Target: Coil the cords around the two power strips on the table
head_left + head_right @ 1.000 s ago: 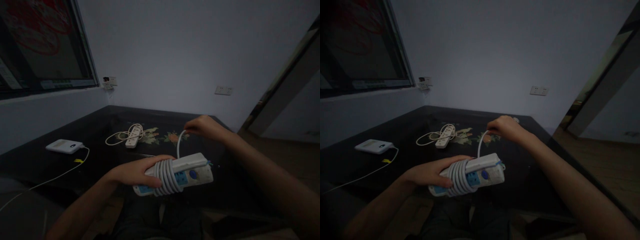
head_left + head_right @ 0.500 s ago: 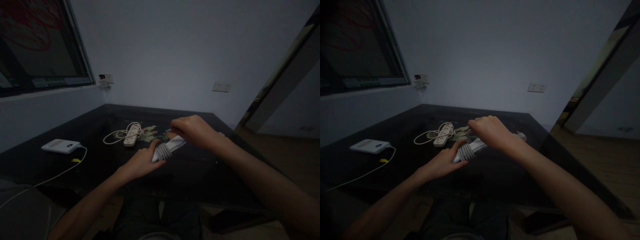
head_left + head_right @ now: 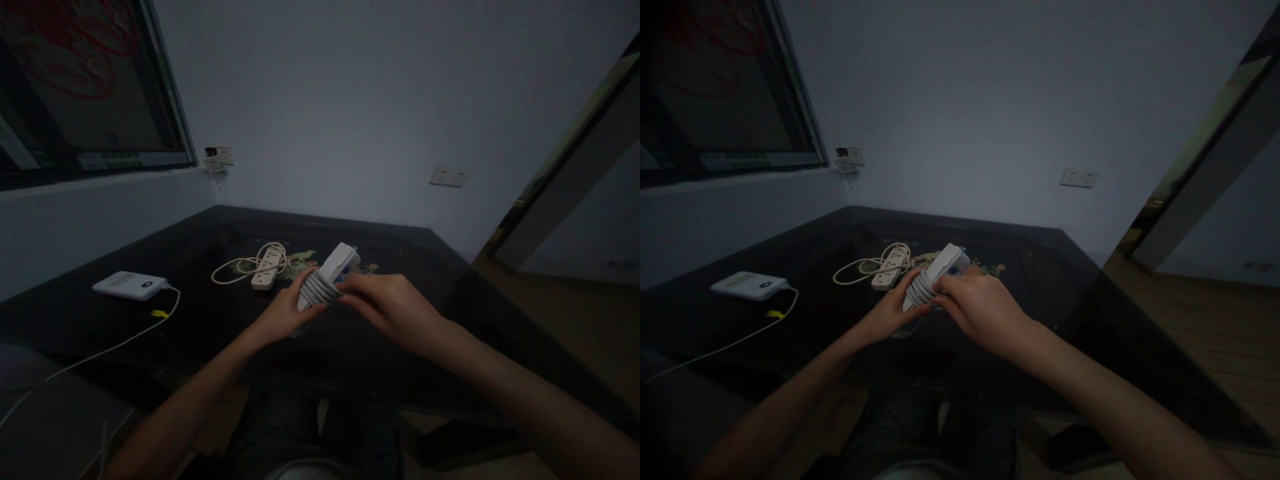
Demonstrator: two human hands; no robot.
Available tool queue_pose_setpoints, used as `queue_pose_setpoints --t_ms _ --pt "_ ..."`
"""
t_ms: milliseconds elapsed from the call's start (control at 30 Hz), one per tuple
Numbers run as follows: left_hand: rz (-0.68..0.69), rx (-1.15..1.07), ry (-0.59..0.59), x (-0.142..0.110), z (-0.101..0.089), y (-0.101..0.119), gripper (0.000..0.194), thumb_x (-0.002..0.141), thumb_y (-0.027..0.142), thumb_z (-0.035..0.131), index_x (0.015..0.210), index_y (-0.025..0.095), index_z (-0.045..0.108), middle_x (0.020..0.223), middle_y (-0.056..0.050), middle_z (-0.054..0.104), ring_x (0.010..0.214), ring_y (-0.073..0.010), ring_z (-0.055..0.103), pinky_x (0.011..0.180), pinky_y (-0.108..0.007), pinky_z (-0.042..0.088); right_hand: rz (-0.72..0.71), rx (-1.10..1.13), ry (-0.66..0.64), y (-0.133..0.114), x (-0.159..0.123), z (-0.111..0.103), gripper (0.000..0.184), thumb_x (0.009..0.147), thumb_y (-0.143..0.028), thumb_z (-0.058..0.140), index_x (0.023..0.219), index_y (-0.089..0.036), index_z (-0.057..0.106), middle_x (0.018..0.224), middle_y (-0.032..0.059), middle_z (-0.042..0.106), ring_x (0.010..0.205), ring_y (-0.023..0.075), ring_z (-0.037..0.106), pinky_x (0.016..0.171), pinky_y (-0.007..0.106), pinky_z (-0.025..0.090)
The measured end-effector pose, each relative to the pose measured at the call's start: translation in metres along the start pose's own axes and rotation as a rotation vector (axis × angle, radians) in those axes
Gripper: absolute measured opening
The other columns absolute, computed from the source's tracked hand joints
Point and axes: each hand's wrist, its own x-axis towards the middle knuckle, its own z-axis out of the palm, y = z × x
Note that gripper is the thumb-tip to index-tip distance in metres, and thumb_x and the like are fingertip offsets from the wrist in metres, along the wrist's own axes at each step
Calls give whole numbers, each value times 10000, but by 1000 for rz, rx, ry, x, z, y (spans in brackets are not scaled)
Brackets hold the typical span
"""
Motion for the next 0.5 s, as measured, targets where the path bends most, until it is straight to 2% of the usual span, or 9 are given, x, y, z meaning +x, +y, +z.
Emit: queue_pose_setpoints --t_ms 100,233,367,500 --pt "-25 -213 20 -4 0 -2 757 773 427 654 1397 173 308 1415 -151 434 1277 -304 438 1064 -423 339 48 235 22 10 -7 5 220 909 -224 486 1053 -165 642 896 61 691 736 151 603 649 249 405" --pt "-96 -589 -19 -11 3 2 720 795 373 650 1407 208 309 1333 -145 514 1187 -292 523 985 -409 432 141 424 -40 23 -17 14 278 930 -314 446 966 -154 670 640 -6 572 554 108 482 530 223 349" --pt "-149 -842 -31 -18 8 10 790 796 341 660 1448 264 221 1131 -111 630 907 -229 656 753 -322 543 205 531 -102 31 -28 19 359 943 -413 412 952 -146 653 555 -48 446 488 84 407 476 207 309" --pt "-162 -995 -138 -22 12 13 779 822 371 625 1442 272 164 908 -83 681 601 -175 652 509 -270 531 225 564 -138 41 -34 20 360 941 -443 404 916 -152 615 558 -53 446 474 81 414 464 201 320"
